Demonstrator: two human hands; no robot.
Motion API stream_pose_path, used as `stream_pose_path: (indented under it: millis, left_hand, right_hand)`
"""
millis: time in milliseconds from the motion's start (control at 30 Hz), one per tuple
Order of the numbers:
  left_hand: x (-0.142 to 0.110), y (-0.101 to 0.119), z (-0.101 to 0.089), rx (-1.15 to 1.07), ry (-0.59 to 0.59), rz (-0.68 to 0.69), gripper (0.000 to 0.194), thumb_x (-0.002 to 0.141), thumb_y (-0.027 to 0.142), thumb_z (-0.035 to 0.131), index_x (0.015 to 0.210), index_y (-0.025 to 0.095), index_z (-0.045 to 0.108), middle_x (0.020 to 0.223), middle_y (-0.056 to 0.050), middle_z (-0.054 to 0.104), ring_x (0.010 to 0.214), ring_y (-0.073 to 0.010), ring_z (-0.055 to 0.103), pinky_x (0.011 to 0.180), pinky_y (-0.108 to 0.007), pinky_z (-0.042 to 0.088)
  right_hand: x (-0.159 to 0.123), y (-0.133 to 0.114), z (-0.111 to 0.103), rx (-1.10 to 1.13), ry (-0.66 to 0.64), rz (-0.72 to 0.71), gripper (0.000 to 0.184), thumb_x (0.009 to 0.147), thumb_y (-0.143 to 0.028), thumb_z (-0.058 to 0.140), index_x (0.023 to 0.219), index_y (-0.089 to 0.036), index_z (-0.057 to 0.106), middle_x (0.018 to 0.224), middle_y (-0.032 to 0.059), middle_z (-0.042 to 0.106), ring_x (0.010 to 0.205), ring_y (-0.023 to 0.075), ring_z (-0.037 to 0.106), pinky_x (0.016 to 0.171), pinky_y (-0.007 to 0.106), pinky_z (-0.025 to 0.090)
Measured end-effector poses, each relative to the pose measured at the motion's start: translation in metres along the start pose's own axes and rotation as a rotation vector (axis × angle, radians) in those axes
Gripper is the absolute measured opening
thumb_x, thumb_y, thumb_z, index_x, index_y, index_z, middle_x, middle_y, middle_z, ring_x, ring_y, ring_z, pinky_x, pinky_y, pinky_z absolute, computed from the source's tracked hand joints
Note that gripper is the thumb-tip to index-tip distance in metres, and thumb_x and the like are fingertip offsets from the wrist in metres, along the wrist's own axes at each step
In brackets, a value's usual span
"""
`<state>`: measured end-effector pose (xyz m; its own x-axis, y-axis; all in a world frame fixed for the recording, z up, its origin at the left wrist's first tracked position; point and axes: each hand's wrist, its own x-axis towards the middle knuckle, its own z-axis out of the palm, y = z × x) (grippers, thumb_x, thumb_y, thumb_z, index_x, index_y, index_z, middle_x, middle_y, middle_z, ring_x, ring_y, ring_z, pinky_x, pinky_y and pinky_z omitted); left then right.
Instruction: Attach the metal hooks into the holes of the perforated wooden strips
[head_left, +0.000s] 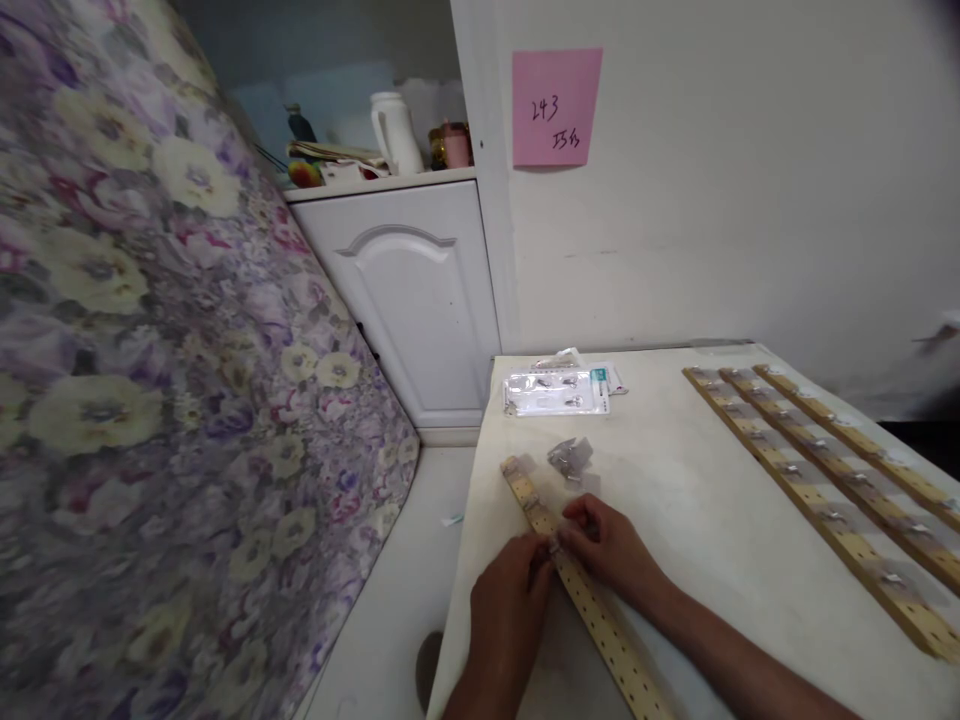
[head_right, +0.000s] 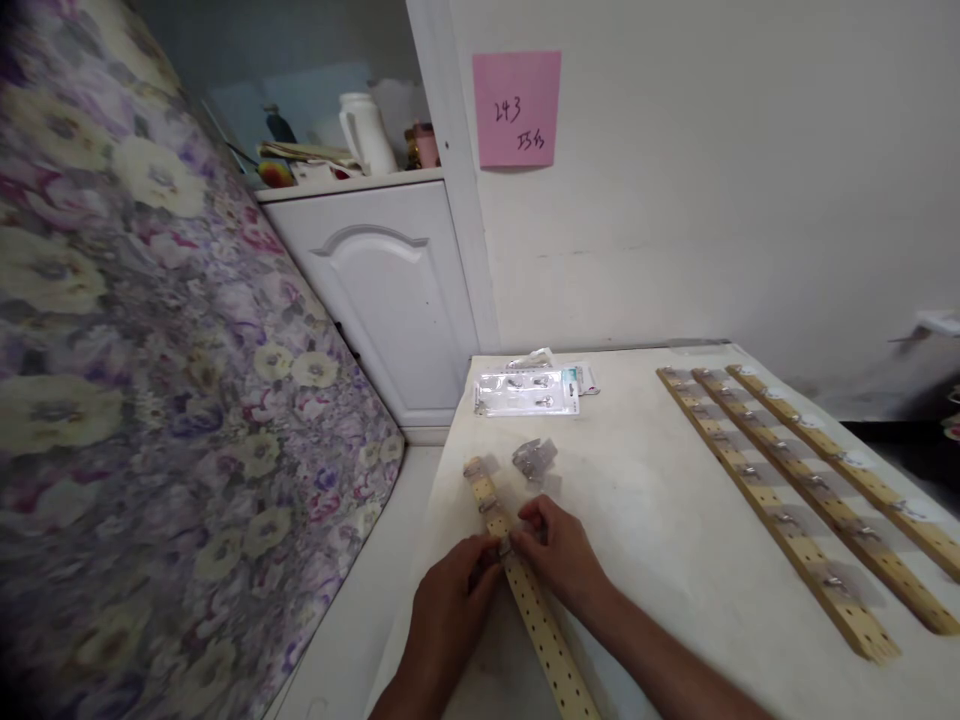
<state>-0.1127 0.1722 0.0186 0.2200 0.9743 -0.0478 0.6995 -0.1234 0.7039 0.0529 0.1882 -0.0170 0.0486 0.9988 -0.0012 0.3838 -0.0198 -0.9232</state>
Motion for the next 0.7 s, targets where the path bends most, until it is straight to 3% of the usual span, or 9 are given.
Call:
stream_pose_path:
  millis: [233, 333, 433, 533, 700]
  left_hand:
    - [0.000, 0.001, -0.004, 0.000, -0.006, -0.053, 0.026, 0.080, 0.023, 0.048, 0.105, 0.026, 0.055, 0.081, 0.003, 0.064, 0.073, -0.0144, 0.059, 0.065, -0.023, 0.037]
    - [0.001, 0.003, -0.009, 0.028, 0.003, -0.083, 0.017, 0.081, 0.024, 0.046, 0.096, 0.025, 0.054, 0.074, 0.004, 0.061, 0.065, -0.0133, 0.056, 0.060, -0.023, 0.035]
    - [0.001, 0.006, -0.012, 0.041, 0.015, -0.106, 0.014, 0.082, 0.025, 0.045, 0.093, 0.025, 0.053, 0.072, 0.004, 0.060, 0.063, -0.0131, 0.055, 0.059, -0.023, 0.034]
    - [0.000, 0.009, -0.013, 0.041, 0.017, -0.096, 0.014, 0.083, 0.026, 0.043, 0.093, 0.025, 0.054, 0.073, 0.004, 0.060, 0.064, -0.0134, 0.055, 0.060, -0.023, 0.033]
    - [-0.004, 0.014, -0.012, 0.053, 0.000, -0.076, 0.015, 0.083, 0.028, 0.043, 0.090, 0.025, 0.056, 0.072, 0.004, 0.060, 0.066, -0.0142, 0.055, 0.060, -0.023, 0.033]
  right_hand:
    - [-0.001, -0.004, -0.018, -0.012, 0.080, -0.009, 0.014, 0.081, -0.032, 0.051, 0.086, -0.020, 0.056, 0.075, 0.0006, 0.060, 0.065, 0.0159, 0.057, 0.060, 0.027, 0.044]
    - [0.008, 0.004, -0.034, -0.154, 0.194, -0.042, 0.017, 0.083, -0.034, 0.047, 0.084, -0.020, 0.056, 0.071, -0.0001, 0.057, 0.062, 0.0156, 0.054, 0.059, 0.027, 0.042]
    - [0.019, 0.015, -0.043, -0.362, 0.261, -0.080, 0.024, 0.080, -0.035, 0.054, 0.097, -0.019, 0.059, 0.082, 0.0023, 0.057, 0.070, 0.0173, 0.056, 0.065, 0.029, 0.043]
    - [0.025, 0.022, -0.043, -0.514, 0.247, -0.080, 0.036, 0.078, -0.036, 0.058, 0.111, -0.020, 0.057, 0.099, 0.0057, 0.054, 0.079, 0.0185, 0.057, 0.068, 0.029, 0.042]
    - [0.026, 0.019, -0.038, -0.600, 0.246, -0.040, 0.028, 0.078, -0.035, 0.058, 0.102, -0.021, 0.059, 0.102, 0.0053, 0.053, 0.078, 0.0176, 0.058, 0.067, 0.028, 0.040]
